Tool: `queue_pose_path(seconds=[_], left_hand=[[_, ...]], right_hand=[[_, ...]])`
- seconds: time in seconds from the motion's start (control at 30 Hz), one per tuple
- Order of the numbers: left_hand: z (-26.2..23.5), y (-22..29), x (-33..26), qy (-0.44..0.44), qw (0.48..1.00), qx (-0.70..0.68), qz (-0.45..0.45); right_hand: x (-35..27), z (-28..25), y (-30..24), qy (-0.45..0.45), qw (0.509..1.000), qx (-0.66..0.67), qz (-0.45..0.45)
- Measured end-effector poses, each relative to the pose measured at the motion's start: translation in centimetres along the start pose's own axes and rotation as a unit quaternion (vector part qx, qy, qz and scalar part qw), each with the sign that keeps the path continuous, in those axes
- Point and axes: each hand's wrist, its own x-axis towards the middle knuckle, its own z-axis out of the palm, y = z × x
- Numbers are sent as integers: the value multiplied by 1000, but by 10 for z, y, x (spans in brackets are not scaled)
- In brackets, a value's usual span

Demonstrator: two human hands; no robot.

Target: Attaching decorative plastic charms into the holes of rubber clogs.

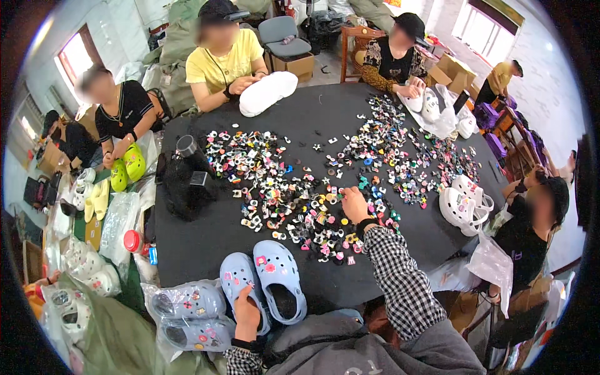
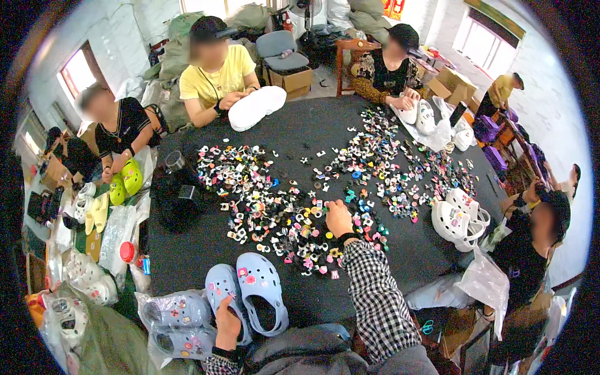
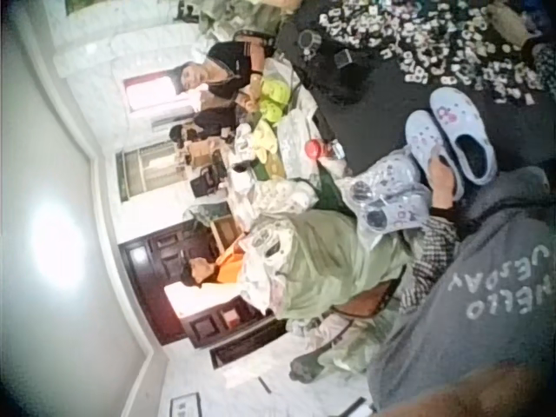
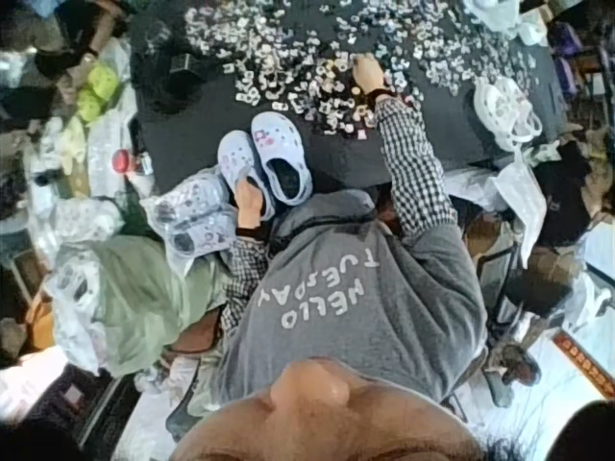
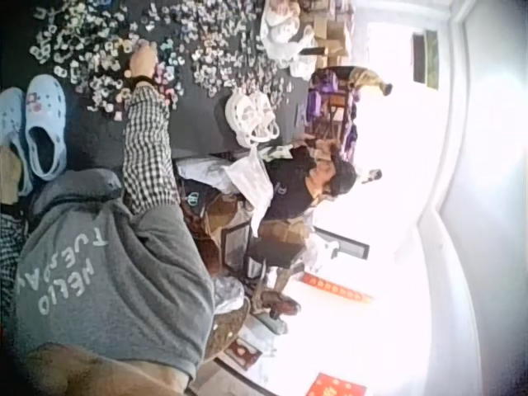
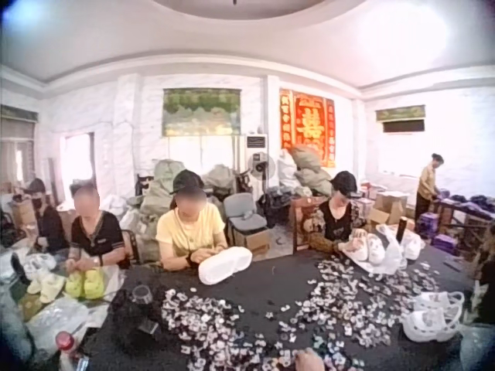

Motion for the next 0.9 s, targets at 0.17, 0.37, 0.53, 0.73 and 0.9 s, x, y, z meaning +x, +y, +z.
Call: queue_pose_path(seconds=[0.17, 0.37, 0.53, 0.73, 0.9], left_hand=[[10, -4, 12, 12, 886, -424, -189], [4, -42, 3, 26, 878, -432, -206], [8, -8, 8, 5, 935, -326, -139], [9, -33, 14, 18, 913, -367, -174], [7, -39, 13, -26, 954, -278, -106]], right_hand=[[7, 6, -4, -20, 999, -20, 20], [-1, 8, -9, 26, 999, 4, -47], [-11, 5, 6, 27, 984, 175, 31], [-29, 4, 11, -51, 891, 438, 107], [-51, -30, -2, -72, 870, 468, 138]])
